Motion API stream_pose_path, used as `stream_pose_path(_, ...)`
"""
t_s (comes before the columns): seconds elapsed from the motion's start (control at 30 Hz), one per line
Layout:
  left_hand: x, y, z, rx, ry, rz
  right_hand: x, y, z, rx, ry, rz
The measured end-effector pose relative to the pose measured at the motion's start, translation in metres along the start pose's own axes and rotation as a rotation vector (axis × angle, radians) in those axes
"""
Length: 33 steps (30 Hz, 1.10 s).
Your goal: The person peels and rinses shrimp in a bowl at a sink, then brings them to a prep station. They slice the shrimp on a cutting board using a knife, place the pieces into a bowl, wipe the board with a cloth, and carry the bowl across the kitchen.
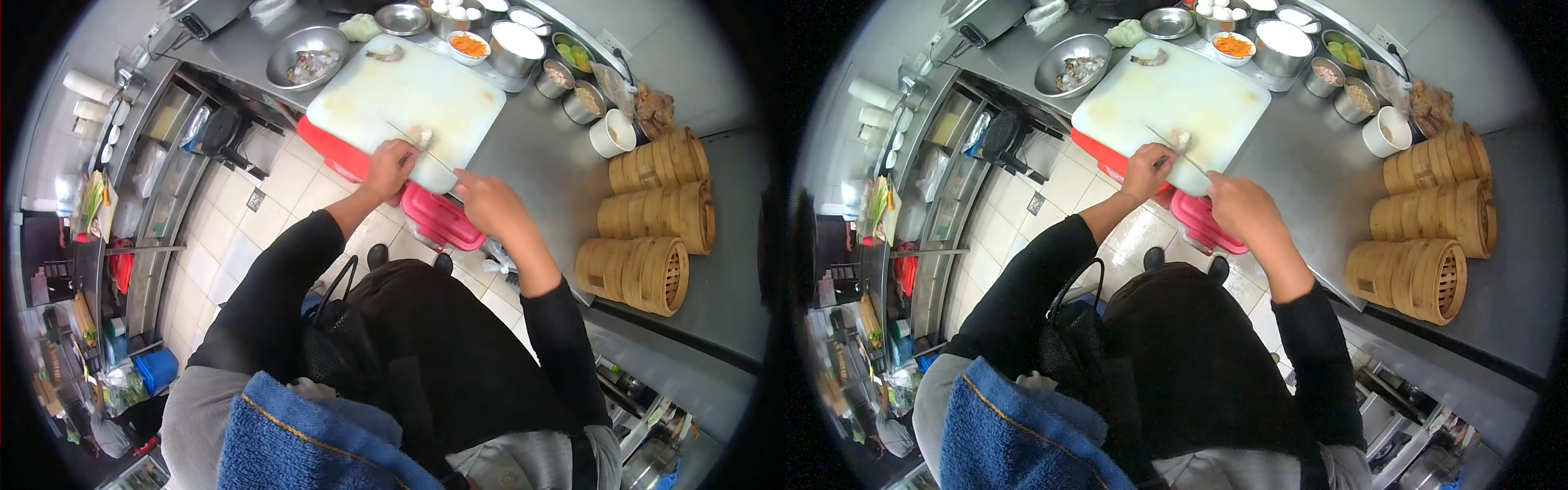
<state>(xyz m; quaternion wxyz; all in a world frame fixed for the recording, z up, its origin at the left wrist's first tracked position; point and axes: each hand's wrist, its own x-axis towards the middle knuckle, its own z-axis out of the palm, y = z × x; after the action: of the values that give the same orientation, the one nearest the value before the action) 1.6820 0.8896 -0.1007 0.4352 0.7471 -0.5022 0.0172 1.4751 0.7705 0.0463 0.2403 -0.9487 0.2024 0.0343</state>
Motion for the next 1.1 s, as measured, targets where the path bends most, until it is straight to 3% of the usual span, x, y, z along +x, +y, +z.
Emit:
stream_pose_path(0.07,-0.006,0.002,-0.001,-0.162,0.004,-0.15,-0.018,-0.003,-0.013,-0.07,-0.032,0.023)
stream_pose_path(0.17,-0.006,0.002,-0.005,-0.147,-0.034,-0.154,-0.013,-0.01,-0.011,-0.039,-0.138,0.081)
stream_pose_path(0.37,-0.009,0.002,-0.007,-0.17,0.004,-0.147,-0.014,0.0,-0.005,-0.051,-0.007,-0.005)
stream_pose_path(0.47,-0.01,-0.002,-0.008,-0.132,-0.001,-0.106,-0.018,-0.013,-0.011,-0.055,-0.11,0.08)
stream_pose_path(0.6,-0.008,-0.003,-0.005,-0.163,-0.01,-0.132,-0.001,-0.001,0.007,0.018,-0.026,0.009)
stream_pose_path(0.67,-0.011,-0.001,-0.008,-0.193,-0.027,-0.254,-0.018,-0.005,-0.009,0.023,-0.027,-0.006)
stream_pose_path(0.83,-0.009,0.001,-0.009,-0.158,-0.002,-0.208,-0.02,0.007,0.006,0.099,-0.077,0.032)
stream_pose_path(0.97,0.038,-0.006,-0.024,-0.223,0.015,-0.146,-0.03,0.019,-0.019,0.276,0.083,0.036)
stream_pose_path(1.1,0.111,-0.014,-0.062,-0.128,0.207,-0.116,-0.049,0.043,-0.037,0.375,0.17,0.262)
